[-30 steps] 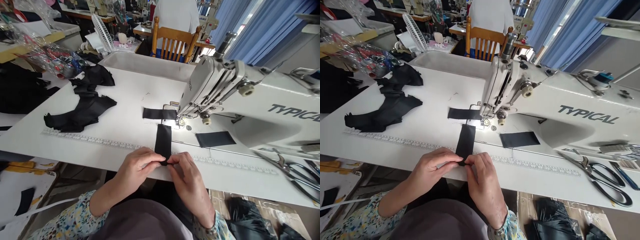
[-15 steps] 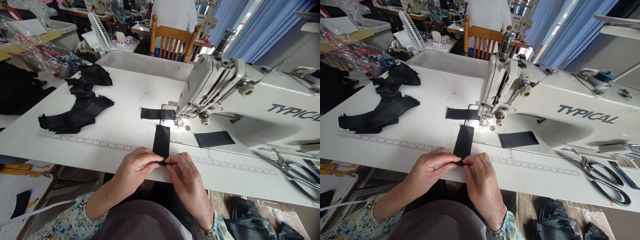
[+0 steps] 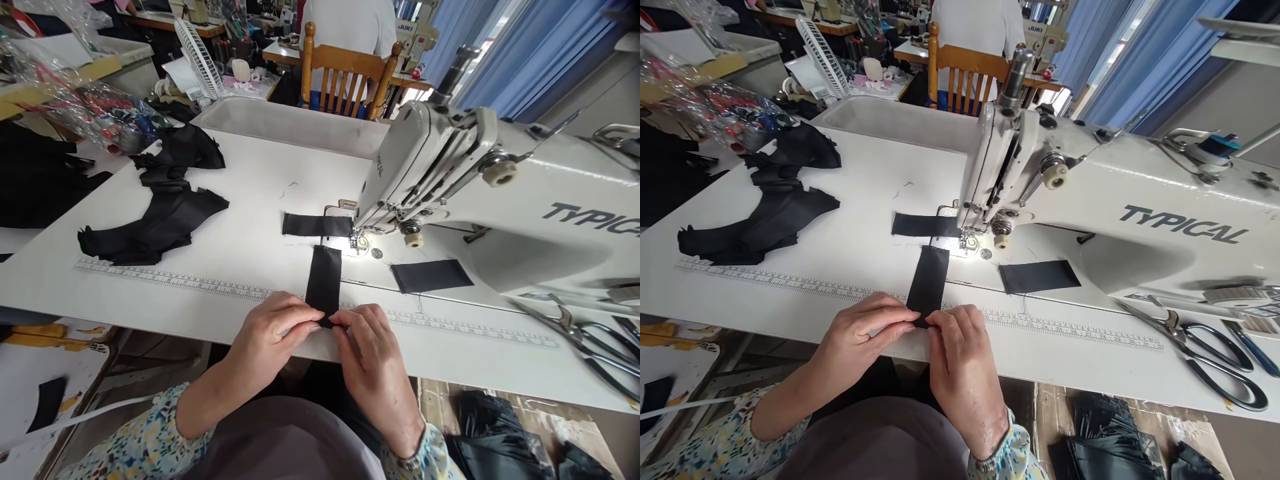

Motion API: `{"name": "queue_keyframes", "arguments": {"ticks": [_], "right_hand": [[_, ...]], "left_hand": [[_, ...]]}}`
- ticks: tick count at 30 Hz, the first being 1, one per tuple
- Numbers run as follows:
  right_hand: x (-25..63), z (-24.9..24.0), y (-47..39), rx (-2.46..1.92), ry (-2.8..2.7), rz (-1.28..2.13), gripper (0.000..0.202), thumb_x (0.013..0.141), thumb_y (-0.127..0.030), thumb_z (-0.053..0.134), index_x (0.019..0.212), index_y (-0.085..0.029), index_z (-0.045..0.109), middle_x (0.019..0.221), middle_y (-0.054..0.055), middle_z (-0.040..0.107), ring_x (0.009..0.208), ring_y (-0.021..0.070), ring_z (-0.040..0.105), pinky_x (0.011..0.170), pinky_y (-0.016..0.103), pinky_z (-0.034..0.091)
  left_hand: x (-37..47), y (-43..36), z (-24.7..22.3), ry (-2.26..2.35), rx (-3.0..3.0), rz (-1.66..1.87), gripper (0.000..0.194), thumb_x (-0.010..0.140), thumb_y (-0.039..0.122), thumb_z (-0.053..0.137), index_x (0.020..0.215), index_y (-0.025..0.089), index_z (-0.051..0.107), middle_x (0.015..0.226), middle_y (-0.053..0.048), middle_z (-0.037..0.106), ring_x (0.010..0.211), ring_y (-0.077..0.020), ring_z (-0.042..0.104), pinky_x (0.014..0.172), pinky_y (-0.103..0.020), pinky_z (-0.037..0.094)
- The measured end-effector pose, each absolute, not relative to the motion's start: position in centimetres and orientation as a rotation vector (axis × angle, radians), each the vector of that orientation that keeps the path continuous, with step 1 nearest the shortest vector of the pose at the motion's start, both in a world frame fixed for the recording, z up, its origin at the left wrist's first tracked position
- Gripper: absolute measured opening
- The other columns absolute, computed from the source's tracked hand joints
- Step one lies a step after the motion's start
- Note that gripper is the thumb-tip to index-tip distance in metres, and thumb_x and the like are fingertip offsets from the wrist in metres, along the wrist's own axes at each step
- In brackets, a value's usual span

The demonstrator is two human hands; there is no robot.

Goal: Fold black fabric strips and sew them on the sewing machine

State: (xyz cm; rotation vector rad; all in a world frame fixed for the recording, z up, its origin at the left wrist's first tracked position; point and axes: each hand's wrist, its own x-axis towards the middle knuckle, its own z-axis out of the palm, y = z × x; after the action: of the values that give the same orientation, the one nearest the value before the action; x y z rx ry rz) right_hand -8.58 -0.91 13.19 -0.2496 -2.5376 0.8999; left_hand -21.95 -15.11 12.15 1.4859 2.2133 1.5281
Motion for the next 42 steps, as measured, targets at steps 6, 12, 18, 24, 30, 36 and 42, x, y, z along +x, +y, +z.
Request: {"name": "queue_keyframes", "arguments": {"ticks": [6, 12, 18, 24, 30, 36, 42], "right_hand": [[-8.7, 13.2, -1.0, -0.264, -2.538, 0.88, 0.018, 0.102, -0.008, 0.045, 0.103, -0.02, 0.059, 0.092, 0.006, 0.061, 0.088, 0.0229, 0.052, 0.076, 0.04, 0.047], [-8.5, 13.4, -0.7, -0.278, -2.562, 0.875, 0.015, 0.101, -0.01, 0.05, 0.099, -0.021, 0.06, 0.092, 0.006, 0.06, 0.09, 0.0232, 0.051, 0.077, 0.04, 0.046], [-7.9, 13.7, -0.6, -0.299, -2.612, 0.875, 0.017, 0.101, -0.011, 0.049, 0.094, -0.022, 0.06, 0.091, 0.006, 0.059, 0.09, 0.0236, 0.05, 0.077, 0.041, 0.045], [-7.9, 14.1, -0.5, -0.262, -2.694, 0.866, 0.02, 0.101, -0.011, 0.049, 0.095, -0.021, 0.064, 0.09, 0.006, 0.06, 0.09, 0.0236, 0.05, 0.081, 0.042, 0.043], [-8.1, 14.1, -0.4, -0.292, -2.721, 0.865, 0.021, 0.101, -0.012, 0.047, 0.087, -0.022, 0.06, 0.088, 0.005, 0.058, 0.088, 0.0233, 0.049, 0.081, 0.042, 0.041], [-8.1, 14.2, 0.0, -0.317, -2.729, 0.897, 0.021, 0.101, -0.013, 0.049, 0.085, -0.022, 0.059, 0.087, 0.005, 0.057, 0.087, 0.023, 0.048, 0.081, 0.042, 0.041], [-8.2, 14.3, 0.1, -0.302, -2.758, 0.876, 0.022, 0.101, -0.012, 0.048, 0.085, -0.021, 0.059, 0.086, 0.005, 0.056, 0.085, 0.0227, 0.047, 0.079, 0.041, 0.04]], "left_hand": [[-21.8, -15.1, 11.9, 2.275, 1.581, 1.466, 0.012, 0.099, 0.012, 0.062, 0.098, 0.019, 0.071, 0.089, -0.003, 0.072, 0.086, -0.0165, 0.067, 0.079, -0.029, 0.057], [-21.9, -15.2, 12.0, 2.282, 1.64, 1.393, 0.009, 0.1, 0.013, 0.062, 0.095, 0.018, 0.067, 0.087, -0.002, 0.069, 0.086, -0.0161, 0.064, 0.081, -0.029, 0.053], [-22.1, -16.0, 11.9, 2.245, 1.693, 1.279, 0.008, 0.101, 0.017, 0.06, 0.098, 0.019, 0.068, 0.097, -0.004, 0.068, 0.091, -0.0173, 0.062, 0.083, -0.032, 0.052], [-22.1, -16.2, 12.2, 2.229, 1.678, 1.21, 0.018, 0.104, 0.013, 0.053, 0.096, 0.019, 0.069, 0.105, -0.005, 0.066, 0.104, -0.0186, 0.06, 0.094, -0.035, 0.05], [-22.0, -15.8, 13.0, 2.246, 1.46, 1.273, 0.016, 0.095, 0.012, 0.067, 0.081, 0.018, 0.066, 0.099, -0.002, 0.066, 0.103, -0.0197, 0.06, 0.094, -0.035, 0.048], [-22.1, -15.7, 13.3, 2.233, 1.465, 1.234, 0.018, 0.098, 0.013, 0.059, 0.083, 0.018, 0.065, 0.103, -0.004, 0.066, 0.105, -0.0213, 0.058, 0.096, -0.039, 0.047], [-22.2, -15.4, 13.3, 2.233, 1.463, 1.25, 0.02, 0.094, 0.009, 0.062, 0.076, 0.018, 0.061, 0.099, -0.004, 0.064, 0.103, -0.022, 0.057, 0.094, -0.04, 0.047]]}}
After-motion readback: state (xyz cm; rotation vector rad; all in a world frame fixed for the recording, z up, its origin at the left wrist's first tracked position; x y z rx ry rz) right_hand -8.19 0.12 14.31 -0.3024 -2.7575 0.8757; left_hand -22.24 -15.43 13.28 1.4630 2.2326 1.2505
